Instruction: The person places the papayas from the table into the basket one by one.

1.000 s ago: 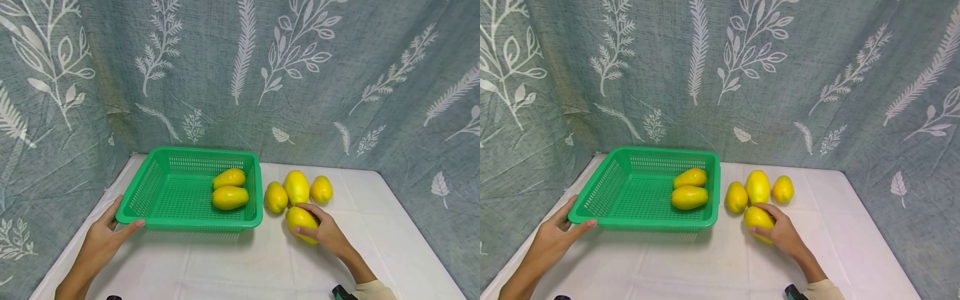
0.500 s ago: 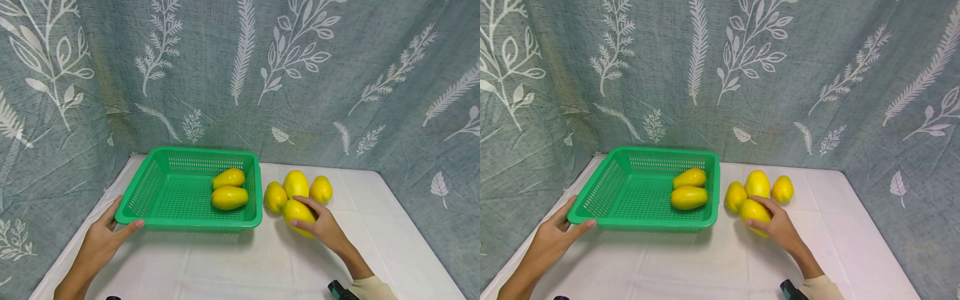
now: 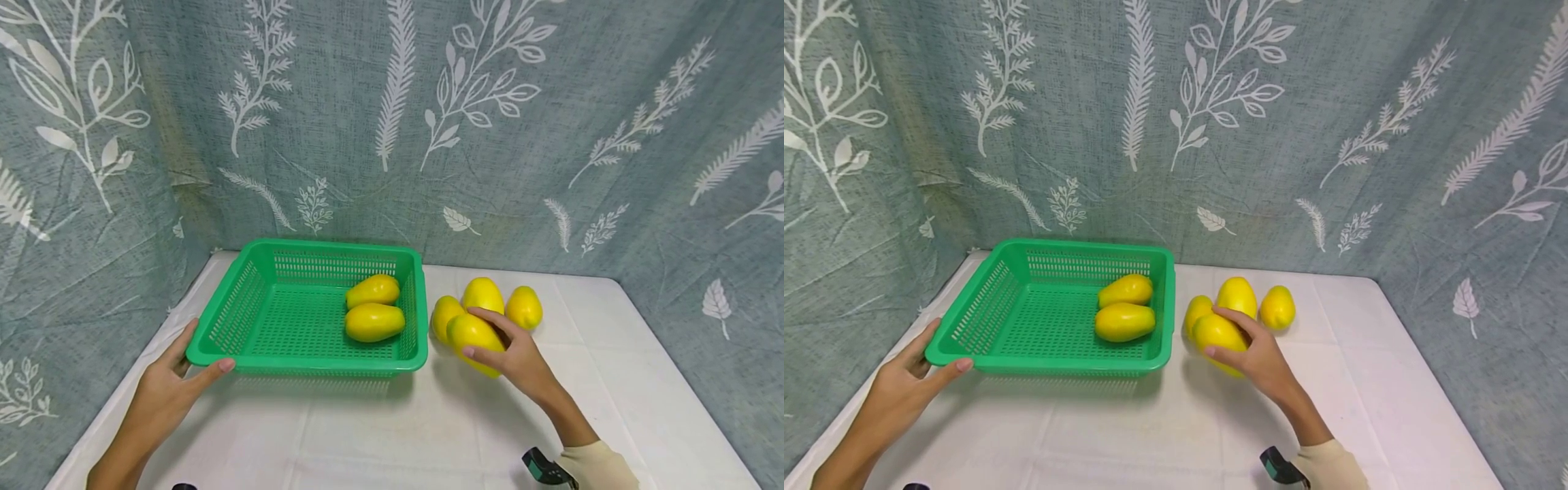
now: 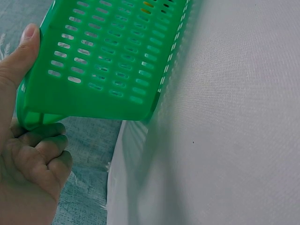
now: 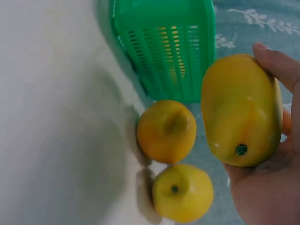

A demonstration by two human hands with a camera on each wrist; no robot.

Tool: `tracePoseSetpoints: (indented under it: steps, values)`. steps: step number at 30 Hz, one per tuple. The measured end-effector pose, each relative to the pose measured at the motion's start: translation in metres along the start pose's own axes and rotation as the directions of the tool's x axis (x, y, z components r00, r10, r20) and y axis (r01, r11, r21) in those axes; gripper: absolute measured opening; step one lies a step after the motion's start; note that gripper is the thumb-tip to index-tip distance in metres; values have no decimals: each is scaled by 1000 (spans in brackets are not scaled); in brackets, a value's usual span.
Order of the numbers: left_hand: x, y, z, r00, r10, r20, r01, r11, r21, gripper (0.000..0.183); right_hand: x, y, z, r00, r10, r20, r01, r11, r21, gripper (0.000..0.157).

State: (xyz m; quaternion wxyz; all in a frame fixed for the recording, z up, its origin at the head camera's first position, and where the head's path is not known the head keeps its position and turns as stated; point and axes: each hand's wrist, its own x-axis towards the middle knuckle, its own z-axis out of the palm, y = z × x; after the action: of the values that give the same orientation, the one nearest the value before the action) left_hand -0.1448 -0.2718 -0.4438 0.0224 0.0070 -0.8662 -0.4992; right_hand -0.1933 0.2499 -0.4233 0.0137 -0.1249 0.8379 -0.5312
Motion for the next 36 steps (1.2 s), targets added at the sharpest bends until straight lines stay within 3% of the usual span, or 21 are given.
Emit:
tracePoseSetpoints:
  steps: [13,25,36]
  values:
    - [0,-2,-1,1000,24,-17,-24,1000,-3,98,12,-24,18,996,-91,13,91,995,28,61]
    - [0,-3,0,1000,15,-16,-15,1000,-3,96,24,-51,45,990,-110,92,101,991,89,64]
    - [-1,-3,1,1000,20,-10,-20,1000,8,96,36,-61,70,985,-121,119,112,990,85,62]
